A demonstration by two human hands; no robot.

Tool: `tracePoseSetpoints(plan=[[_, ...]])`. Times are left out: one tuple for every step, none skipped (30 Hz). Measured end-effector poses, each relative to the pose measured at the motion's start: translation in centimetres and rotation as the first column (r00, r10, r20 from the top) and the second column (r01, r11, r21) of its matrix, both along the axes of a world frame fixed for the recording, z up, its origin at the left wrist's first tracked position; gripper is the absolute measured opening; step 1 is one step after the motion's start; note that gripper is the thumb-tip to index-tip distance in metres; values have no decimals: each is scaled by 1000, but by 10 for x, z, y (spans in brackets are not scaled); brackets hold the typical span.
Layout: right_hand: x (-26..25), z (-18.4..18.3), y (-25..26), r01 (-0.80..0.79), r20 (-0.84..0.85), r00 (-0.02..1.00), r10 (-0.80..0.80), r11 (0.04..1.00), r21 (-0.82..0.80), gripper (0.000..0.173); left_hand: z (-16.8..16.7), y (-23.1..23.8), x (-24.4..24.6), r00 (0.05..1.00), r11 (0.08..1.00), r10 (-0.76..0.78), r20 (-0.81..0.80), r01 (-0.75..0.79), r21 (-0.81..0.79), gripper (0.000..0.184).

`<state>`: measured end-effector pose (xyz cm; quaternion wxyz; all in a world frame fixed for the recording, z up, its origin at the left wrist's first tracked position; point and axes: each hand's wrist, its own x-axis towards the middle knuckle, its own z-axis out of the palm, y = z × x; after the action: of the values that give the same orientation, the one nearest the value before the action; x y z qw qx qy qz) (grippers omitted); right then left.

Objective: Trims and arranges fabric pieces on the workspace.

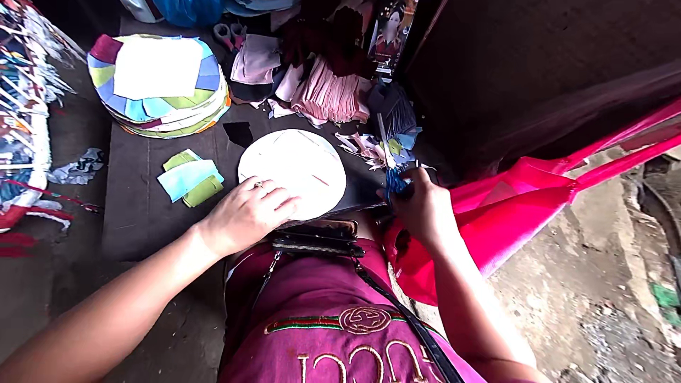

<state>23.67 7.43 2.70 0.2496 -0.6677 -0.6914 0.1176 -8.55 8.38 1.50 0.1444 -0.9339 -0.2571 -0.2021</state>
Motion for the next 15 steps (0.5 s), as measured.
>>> tracePoseSetpoints(plan=[[0, 3, 7, -19, 32, 999, 19, 1000, -13, 40, -2, -6, -1, 997, 997, 72, 35, -71, -15, 25], [0, 4, 15, -45, 49, 998, 46, 999, -26, 38, -4, -12, -2, 988, 990, 139, 67, -137, -35, 26], [1, 6, 21, -74, 62, 995, 76, 997, -37, 36, -5, -18, -4, 976, 979, 200, 91, -195, -59, 26], [2, 7, 28, -99, 76, 992, 102, 994, -39, 34, -6, -24, -5, 963, 968, 244, 116, -235, -86, 23], [3, 10, 34, -121, 90, 988, 125, 992, -43, 32, -8, -29, -6, 951, 961, 272, 145, -259, -100, 20], [5, 11, 40, -154, 100, 982, 157, 987, -43, 29, -10, -32, -7, 942, 956, 290, 171, -274, -109, 17], [8, 11, 45, -198, 102, 974, 202, 979, -44, 26, -11, -35, -8, 935, 953, 298, 194, -277, -125, 15], [12, 11, 52, -253, 100, 961, 256, 966, -47, 23, -13, -37, -9, 931, 952, 298, 210, -273, -141, 14], [14, 13, 59, -294, 92, 949, 301, 952, -83, 20, -14, -37, -9, 931, 953, 292, 221, -263, -151, 13], [16, 15, 64, -329, 87, 936, 341, 936, -123, 18, -14, -36, -10, 932, 956, 281, 228, -251, -151, 12], [17, 16, 66, -358, 81, 924, 373, 921, -156, 16, -14, -33, -11, 937, 963, 259, 233, -232, -140, 12], [17, 18, 66, -378, 84, 914, 397, 908, -180, 16, -13, -29, -12, 944, 969, 236, 232, -209, -132, 12], [16, 18, 63, -392, 94, 906, 412, 903, -177, 14, -11, -25, -15, 949, 971, 222, 225, -195, -136, 12], [14, 19, 60, -391, 106, 905, 412, 903, -176, 14, -9, -21, -17, 950, 969, 225, 216, -194, -156, 12], [10, 19, 57, -380, 122, 908, 400, 911, -161, 13, -6, -19, -19, 947, 959, 247, 207, -208, -193, 13]])
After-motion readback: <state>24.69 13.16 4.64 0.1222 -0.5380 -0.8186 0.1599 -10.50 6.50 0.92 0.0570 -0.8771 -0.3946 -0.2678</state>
